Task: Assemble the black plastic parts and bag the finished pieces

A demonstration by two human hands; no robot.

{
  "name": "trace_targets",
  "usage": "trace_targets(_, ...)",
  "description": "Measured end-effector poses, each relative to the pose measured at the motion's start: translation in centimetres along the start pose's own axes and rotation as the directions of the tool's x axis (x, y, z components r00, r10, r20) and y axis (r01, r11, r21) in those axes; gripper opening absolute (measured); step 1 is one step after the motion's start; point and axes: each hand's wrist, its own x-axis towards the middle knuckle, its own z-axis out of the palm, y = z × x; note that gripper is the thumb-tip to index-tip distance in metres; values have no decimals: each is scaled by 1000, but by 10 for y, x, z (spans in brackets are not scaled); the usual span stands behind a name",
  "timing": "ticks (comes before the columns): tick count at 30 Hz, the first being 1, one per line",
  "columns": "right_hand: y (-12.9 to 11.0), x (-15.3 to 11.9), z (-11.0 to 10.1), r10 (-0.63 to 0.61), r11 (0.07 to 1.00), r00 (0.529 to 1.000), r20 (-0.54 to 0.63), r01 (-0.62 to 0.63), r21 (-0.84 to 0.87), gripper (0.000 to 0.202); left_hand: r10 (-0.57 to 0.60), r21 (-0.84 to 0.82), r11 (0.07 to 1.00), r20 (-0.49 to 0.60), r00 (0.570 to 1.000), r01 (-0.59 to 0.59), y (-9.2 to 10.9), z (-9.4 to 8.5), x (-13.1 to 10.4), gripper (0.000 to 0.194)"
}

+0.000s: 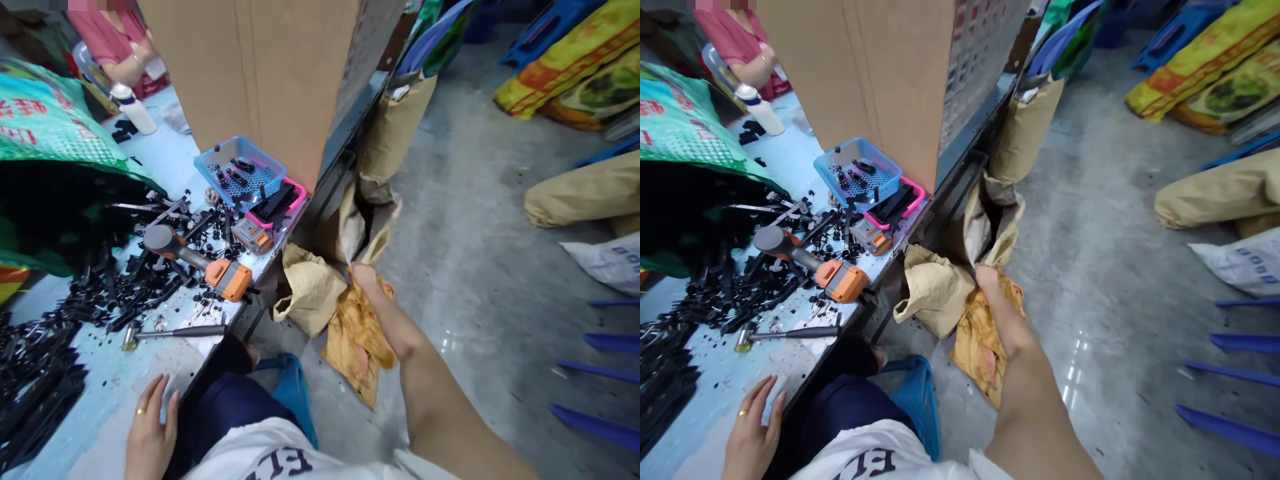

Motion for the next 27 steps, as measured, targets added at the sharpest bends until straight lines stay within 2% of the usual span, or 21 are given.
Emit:
trace_targets(3,14,-19,18,53,998,994,96,-48,-50,28,33,6,999,22,999,-33,7,4,8,35)
trace_targets(7,24,-22,8,105,991,988,115,-94,-95,27,68,-42,997,30,997,-66,15,6,12,34)
trace_targets(10,12,-24,0,120,987,990,73,-110,-120,22,59,-95,994,20,998,-57,16,4,8,34)
trace_targets(13,-21,-36,3,98,986,995,17,-94,-141,28,31,-121,992,-1,1000,-31,12,0,1,33)
trace_targets(17,-91,-67,14,-6,996,998,-63,0,-89,47,29,-105,994,-13,999,-30,3,-7,-8,32)
trace_targets(19,-122,-83,17,-71,997,997,-12,70,-43,52,28,-91,995,-40,999,-31,-2,-12,-12,32)
trace_targets(21,-137,-94,15,-102,993,991,86,106,-44,46,22,-87,996,-76,997,-28,-8,-18,-16,31)
trace_targets(23,-133,-100,7,-84,992,988,132,96,-85,36,22,-94,995,-101,995,-32,-15,-23,-21,31)
trace_targets(27,-90,-113,-10,-43,986,981,189,72,-150,26,-2,-117,993,-157,988,-17,-36,-29,-34,29)
